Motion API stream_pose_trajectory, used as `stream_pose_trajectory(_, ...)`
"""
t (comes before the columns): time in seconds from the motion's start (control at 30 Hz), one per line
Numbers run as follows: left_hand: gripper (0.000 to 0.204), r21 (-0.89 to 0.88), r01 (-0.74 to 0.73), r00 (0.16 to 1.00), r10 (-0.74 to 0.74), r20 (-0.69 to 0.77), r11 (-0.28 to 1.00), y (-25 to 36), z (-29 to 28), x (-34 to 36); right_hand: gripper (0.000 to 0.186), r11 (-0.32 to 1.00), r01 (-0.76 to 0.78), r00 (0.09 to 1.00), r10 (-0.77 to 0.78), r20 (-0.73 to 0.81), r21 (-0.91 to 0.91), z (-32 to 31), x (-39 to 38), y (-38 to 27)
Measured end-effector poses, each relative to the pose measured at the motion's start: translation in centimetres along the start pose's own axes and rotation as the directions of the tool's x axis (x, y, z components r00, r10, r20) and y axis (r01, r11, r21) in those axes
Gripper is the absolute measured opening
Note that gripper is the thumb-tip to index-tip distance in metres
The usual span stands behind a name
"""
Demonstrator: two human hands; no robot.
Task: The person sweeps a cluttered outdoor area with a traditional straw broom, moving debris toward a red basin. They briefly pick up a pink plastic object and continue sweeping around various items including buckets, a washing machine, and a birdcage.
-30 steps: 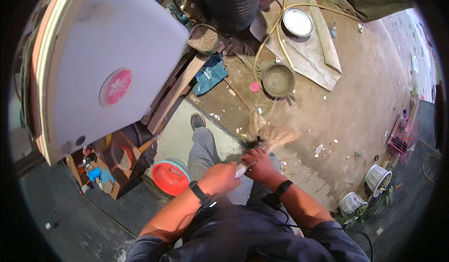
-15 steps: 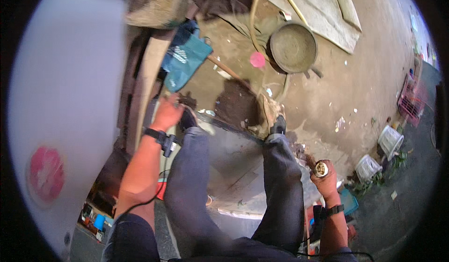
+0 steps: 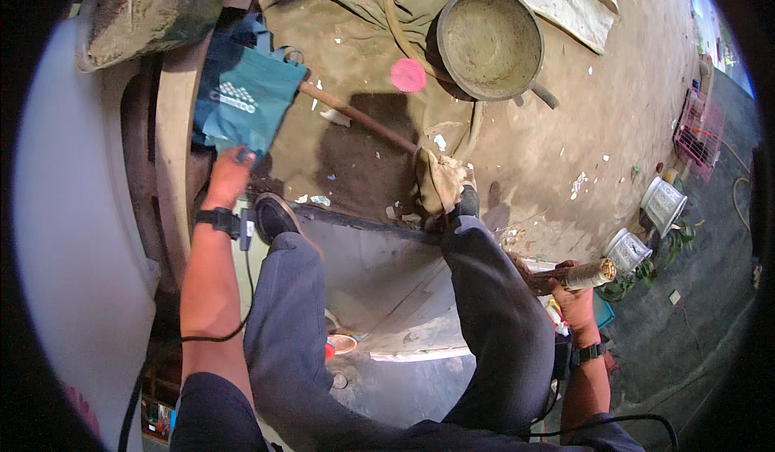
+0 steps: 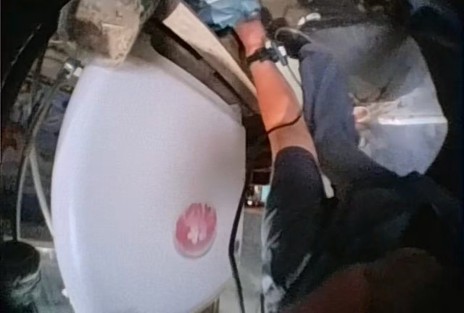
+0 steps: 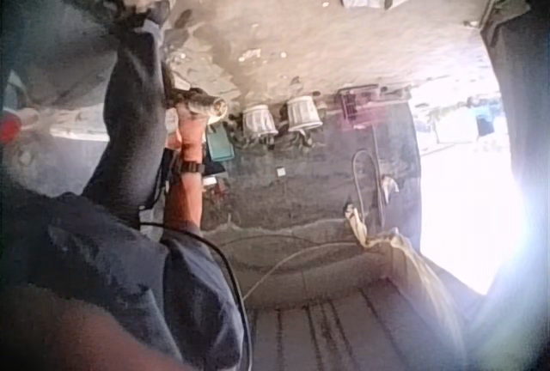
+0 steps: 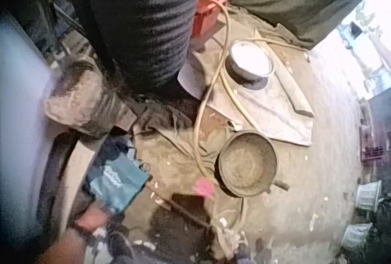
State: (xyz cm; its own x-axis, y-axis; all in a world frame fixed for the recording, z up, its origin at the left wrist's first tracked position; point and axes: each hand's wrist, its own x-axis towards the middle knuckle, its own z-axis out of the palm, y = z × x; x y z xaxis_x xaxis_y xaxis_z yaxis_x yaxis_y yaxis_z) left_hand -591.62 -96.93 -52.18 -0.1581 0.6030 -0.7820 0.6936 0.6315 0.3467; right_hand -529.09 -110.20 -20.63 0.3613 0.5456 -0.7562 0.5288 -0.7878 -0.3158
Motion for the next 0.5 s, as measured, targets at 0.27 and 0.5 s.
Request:
stream_pose_trajectory(0.27,0.017,-0.198,-0.039,0.999,0.041,0.005,0.979,6.0,2.0,-14.8,0.041,0.996,0.084,0.996,-0.085,0.020,0.018,-2.1,-2.7,-1.0)
stream_pose_trajectory(0.5,0.021,-0.256,0.048,0.994,-0.022,0.103,0.966,11.0,-0.1,-28.0,0.043,0.984,0.178,0.984,-0.178,0.019,0.011,-5.6,-6.9,-3.1)
